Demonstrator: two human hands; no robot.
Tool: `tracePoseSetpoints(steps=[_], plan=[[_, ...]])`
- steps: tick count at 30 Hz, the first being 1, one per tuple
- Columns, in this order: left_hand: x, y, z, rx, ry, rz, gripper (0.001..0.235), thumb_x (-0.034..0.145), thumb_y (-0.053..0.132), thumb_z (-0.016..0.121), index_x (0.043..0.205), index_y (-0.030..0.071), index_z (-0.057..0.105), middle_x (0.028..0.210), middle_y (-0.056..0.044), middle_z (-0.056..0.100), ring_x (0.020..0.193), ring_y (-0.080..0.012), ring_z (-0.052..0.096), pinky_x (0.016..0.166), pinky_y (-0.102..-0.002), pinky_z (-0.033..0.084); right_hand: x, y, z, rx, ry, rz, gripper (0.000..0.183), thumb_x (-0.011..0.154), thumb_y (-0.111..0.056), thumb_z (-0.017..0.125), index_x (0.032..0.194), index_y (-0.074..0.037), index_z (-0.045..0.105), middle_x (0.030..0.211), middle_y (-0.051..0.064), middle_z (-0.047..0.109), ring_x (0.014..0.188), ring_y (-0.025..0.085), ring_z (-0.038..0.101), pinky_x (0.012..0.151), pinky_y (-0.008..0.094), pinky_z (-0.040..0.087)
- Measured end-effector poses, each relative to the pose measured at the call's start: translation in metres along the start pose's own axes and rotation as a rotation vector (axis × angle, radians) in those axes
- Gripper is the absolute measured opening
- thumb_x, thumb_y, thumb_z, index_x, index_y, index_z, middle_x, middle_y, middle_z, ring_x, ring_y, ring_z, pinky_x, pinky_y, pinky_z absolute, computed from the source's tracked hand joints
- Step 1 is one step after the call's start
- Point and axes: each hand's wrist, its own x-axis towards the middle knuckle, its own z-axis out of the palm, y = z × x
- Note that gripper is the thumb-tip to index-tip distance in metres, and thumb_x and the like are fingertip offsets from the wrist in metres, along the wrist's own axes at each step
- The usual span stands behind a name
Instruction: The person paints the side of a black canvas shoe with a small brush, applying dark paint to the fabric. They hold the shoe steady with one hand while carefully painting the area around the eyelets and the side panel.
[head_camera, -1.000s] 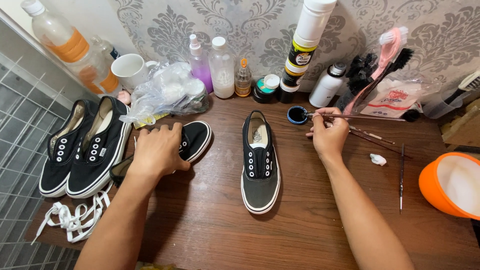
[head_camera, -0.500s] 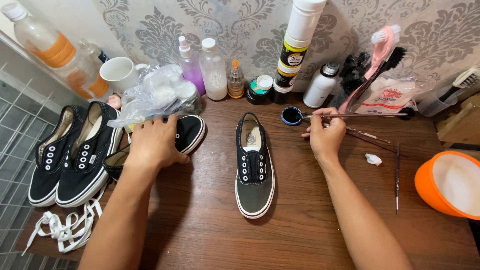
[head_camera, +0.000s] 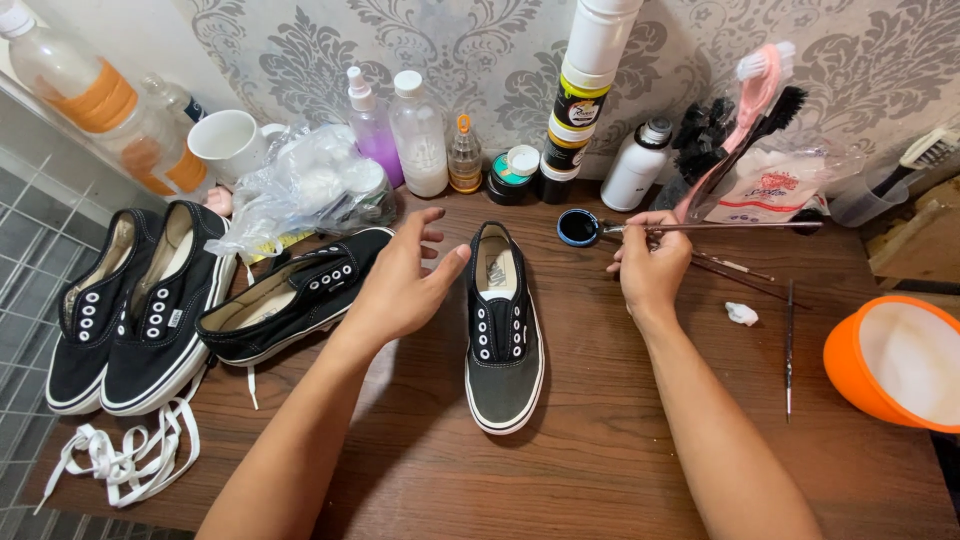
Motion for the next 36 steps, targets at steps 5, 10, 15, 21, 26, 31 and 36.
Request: tracePoseSetpoints(steps=[5,10,15,21,26,31,36], plan=[[0.019,-0.004,0.020,-0.113,-0.151,-0.138,0.082,0.092,0.043,0.065,0.156,0.005,0.032,0.145,-0.029,0.053,0.133,-0.0376,0.058,0.107,-0.049,0.051,0.003,0.000,-0.001,0.005,0.008,-0.007,0.007,0.088,0.004,0.058,0.089,0.002,0.065,0.058,0.013,0.056,0.043,0.015,0.057,0.036,0.027,0.054],[0.038,-0.002,0.029,-0.091,-0.242,-0.160,0.086,0.089,0.037,0.067,0.158,0.000,0.031,0.146,-0.032,0.052,0.135,-0.0414,0.055,0.109,-0.052,0.048,0.005,0.004,-0.004,0.079,0.011,-0.013,0.007,0.089,0.003,0.057,0.090,-0.001,0.063,0.050,0.011,0.049,0.035,0.016,0.051,0.032,0.025,0.046],[0.072,-0.017,0.046,0.112,-0.213,-0.067,0.070,0.082,0.039,0.069,0.141,0.005,0.060,0.128,-0.023,0.069,0.128,-0.0406,0.061,0.107,-0.053,0.049,0.000,0.002,-0.003,0.101,-0.077,-0.072,0.006,0.091,0.003,0.057,0.093,0.000,0.061,0.050,0.012,0.050,0.039,0.015,0.053,0.037,0.025,0.044],[0.100,-0.030,0.057,0.183,-0.195,-0.094,0.034,0.079,0.032,0.063,0.106,0.016,0.078,0.073,-0.001,0.074,0.085,-0.0230,0.074,0.085,-0.040,0.057,-0.003,-0.005,-0.002,0.125,-0.117,-0.162,0.005,0.092,0.004,0.060,0.096,0.005,0.062,0.061,0.015,0.056,0.047,0.016,0.058,0.041,0.032,0.054],[0.088,-0.026,0.049,-0.093,-0.129,-0.127,0.032,0.082,0.024,0.062,0.107,0.015,0.079,0.080,-0.008,0.072,0.080,-0.0228,0.069,0.077,-0.037,0.056,-0.005,-0.025,-0.003,0.172,-0.154,-0.177,0.006,0.096,0.001,0.062,0.101,0.005,0.062,0.070,0.015,0.060,0.057,0.016,0.062,0.053,0.035,0.062],[0.069,-0.045,0.042,-0.553,-0.082,-0.158,0.044,0.084,0.003,0.052,0.119,0.010,0.078,0.098,-0.016,0.073,0.092,-0.0237,0.067,0.087,-0.038,0.057,-0.013,-0.057,-0.004,0.250,-0.271,-0.164,0.009,0.100,-0.003,0.062,0.104,0.005,0.063,0.071,0.016,0.061,0.055,0.016,0.061,0.062,0.038,0.066],[0.063,-0.088,0.051,-1.021,0.015,-0.189,0.062,0.081,-0.009,0.042,0.136,0.007,0.067,0.112,-0.021,0.075,0.106,-0.0282,0.072,0.092,-0.041,0.060,-0.038,-0.106,0.002,0.335,-0.418,-0.035,0.017,0.099,-0.010,0.065,0.108,0.005,0.063,0.077,0.017,0.064,0.056,0.015,0.062,0.071,0.043,0.069]])
